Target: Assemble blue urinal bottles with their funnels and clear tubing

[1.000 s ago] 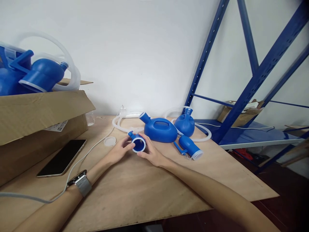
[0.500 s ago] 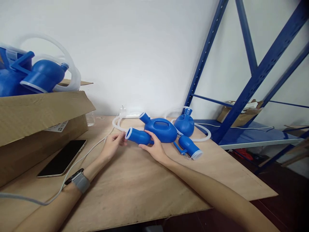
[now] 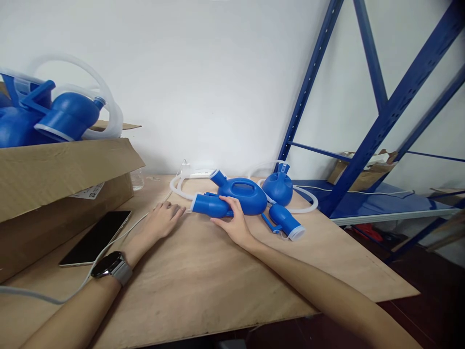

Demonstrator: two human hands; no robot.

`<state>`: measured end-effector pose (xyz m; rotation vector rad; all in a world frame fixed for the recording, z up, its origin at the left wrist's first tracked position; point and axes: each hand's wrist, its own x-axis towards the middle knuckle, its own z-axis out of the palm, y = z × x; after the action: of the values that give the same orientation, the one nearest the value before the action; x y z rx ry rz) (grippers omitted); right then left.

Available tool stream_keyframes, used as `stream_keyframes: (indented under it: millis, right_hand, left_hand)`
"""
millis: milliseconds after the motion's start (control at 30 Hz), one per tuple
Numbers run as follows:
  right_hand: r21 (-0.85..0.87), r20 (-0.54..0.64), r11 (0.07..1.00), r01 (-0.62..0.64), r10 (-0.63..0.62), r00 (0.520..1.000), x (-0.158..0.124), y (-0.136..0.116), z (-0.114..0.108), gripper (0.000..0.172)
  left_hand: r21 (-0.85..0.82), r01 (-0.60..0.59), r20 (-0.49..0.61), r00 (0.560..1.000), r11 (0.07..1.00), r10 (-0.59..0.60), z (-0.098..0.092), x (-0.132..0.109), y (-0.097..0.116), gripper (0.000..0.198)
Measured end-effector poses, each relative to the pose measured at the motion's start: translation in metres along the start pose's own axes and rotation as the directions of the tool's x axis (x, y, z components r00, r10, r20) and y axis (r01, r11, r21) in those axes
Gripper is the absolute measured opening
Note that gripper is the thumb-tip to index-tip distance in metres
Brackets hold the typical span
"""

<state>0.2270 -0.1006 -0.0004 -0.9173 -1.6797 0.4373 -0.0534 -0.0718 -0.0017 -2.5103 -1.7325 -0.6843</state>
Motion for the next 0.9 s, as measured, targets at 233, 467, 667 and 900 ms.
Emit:
stream_keyframes:
  millis: [233, 467, 667, 900]
  right_hand:
    - [-0.008, 0.003, 0.999, 0.050, -0.050, 0.999, -0.001, 0.002, 0.000, 0.061]
    - [-0.013, 0.014, 0.998, 0.056, -0.056, 0.998, -0.002, 0.000, 0.000, 0.060]
    - [-0.029, 0.051, 0.995, 0.095, -0.093, 0.994, -0.002, -0.003, -0.001, 0.057]
    - [-0.050, 0.009, 0.995, 0.087, -0.086, 0.996, -0.001, 0.000, -0.001, 0.053]
  left_hand:
    - [0.042, -0.129, 0.035, 0.991, 0.991, 0.128, -0.001, 0.001, 0.006, 0.045]
    - [-0.105, 0.012, -0.074, 0.997, 0.994, -0.020, -0.002, 0.006, 0.010, 0.062]
    - [-0.322, -0.045, -0.347, 0.935, 0.946, -0.073, -0.007, 0.012, 0.013, 0.065]
    - [-0.547, -0.149, -0.188, 0.981, 0.824, 0.053, -0.009, 0.001, 0.043, 0.073]
